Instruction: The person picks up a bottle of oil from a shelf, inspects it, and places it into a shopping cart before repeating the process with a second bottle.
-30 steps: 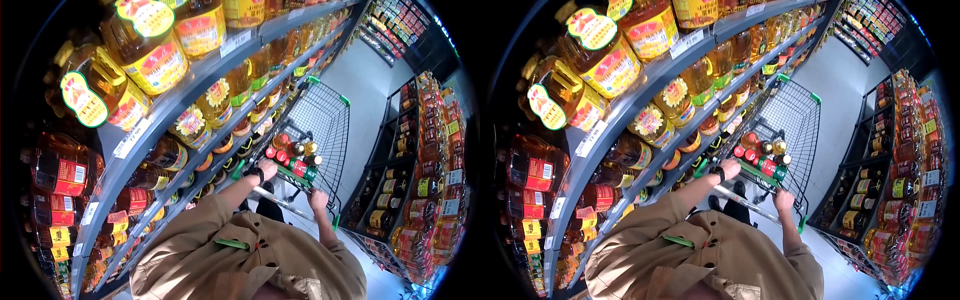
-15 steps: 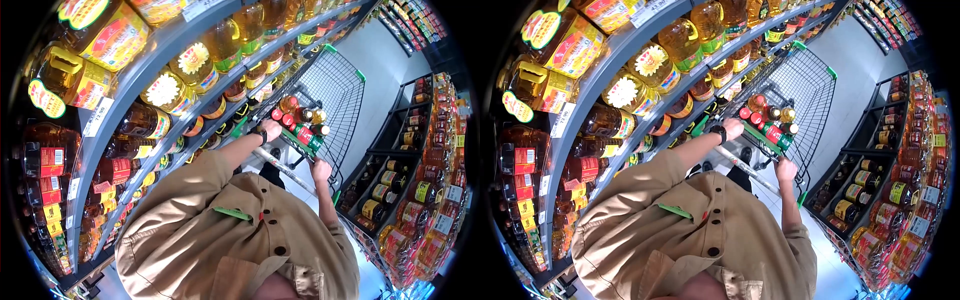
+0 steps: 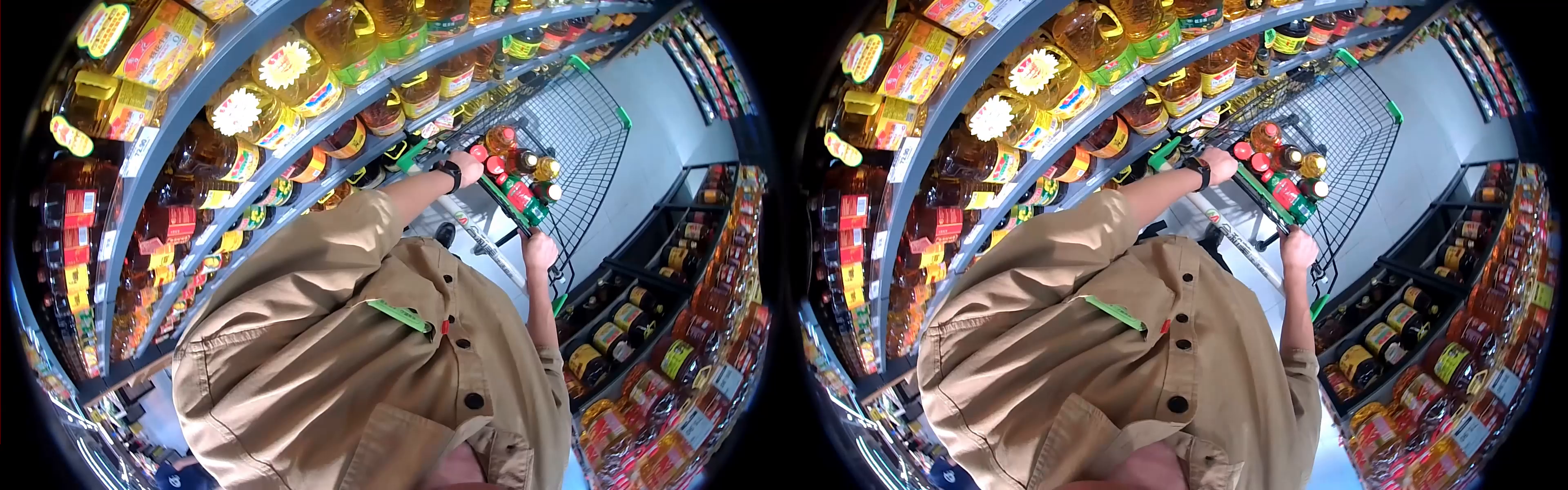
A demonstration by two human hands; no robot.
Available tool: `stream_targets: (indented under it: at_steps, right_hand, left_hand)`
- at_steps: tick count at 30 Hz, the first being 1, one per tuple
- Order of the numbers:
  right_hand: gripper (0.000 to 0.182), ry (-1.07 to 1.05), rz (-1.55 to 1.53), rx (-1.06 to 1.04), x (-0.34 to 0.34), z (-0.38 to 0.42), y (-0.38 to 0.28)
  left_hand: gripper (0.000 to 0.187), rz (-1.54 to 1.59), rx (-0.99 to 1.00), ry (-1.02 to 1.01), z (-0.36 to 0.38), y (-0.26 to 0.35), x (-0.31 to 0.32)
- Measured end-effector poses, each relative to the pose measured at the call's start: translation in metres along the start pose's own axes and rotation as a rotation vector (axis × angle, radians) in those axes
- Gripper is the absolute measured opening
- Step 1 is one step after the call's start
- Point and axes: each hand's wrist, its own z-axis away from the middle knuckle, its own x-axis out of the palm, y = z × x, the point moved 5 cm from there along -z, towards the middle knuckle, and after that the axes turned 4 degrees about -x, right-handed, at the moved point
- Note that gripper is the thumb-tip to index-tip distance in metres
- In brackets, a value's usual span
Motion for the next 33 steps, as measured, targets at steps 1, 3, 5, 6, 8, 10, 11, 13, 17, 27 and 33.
stream_targets:
  at_steps: [1,3,5,6,8,10,11,13,17,27,33]
  right_hand:
    - [0.029,-0.003,-0.004,-0.001,0.002,-0.006,0.005]
    - [0.030,0.000,-0.007,0.001,0.002,-0.016,0.016]
    - [0.031,-0.017,0.005,0.005,0.001,-0.025,0.025]
    - [0.032,-0.024,0.013,0.010,-0.003,-0.029,0.028]
    - [0.034,-0.058,0.037,0.023,-0.005,-0.037,0.032]
    - [0.033,-0.047,0.039,0.013,-0.009,-0.044,0.037]
    - [0.033,-0.039,0.039,0.006,-0.010,-0.048,0.041]
    - [0.032,-0.023,0.033,-0.005,-0.010,-0.055,0.048]
    - [0.031,-0.022,0.030,-0.007,-0.010,-0.064,0.055]
    - [0.029,0.000,0.025,-0.058,-0.020,-0.079,0.056]
    - [0.035,-0.031,0.036,0.005,-0.022,-0.086,0.056]
  left_hand:
    - [0.016,0.016,-0.004,0.004,-0.005,0.001,-0.001]
    - [0.019,0.042,-0.003,0.067,-0.015,0.008,-0.006]
    - [0.020,0.069,-0.030,0.052,-0.024,0.013,-0.011]
    - [0.020,0.068,-0.030,0.056,-0.027,0.015,-0.013]
    - [0.019,0.044,-0.069,0.041,-0.036,0.019,-0.015]
    - [0.019,0.058,-0.073,0.047,-0.043,0.023,-0.020]
    - [0.019,0.057,-0.074,0.045,-0.046,0.025,-0.022]
    - [0.019,0.030,-0.078,0.048,-0.052,0.030,-0.024]
    - [0.019,0.020,-0.094,0.083,-0.061,0.032,-0.024]
    - [0.021,0.018,-0.109,0.077,-0.078,0.031,-0.022]
    - [0.020,0.034,-0.061,0.115,-0.089,0.025,-0.019]
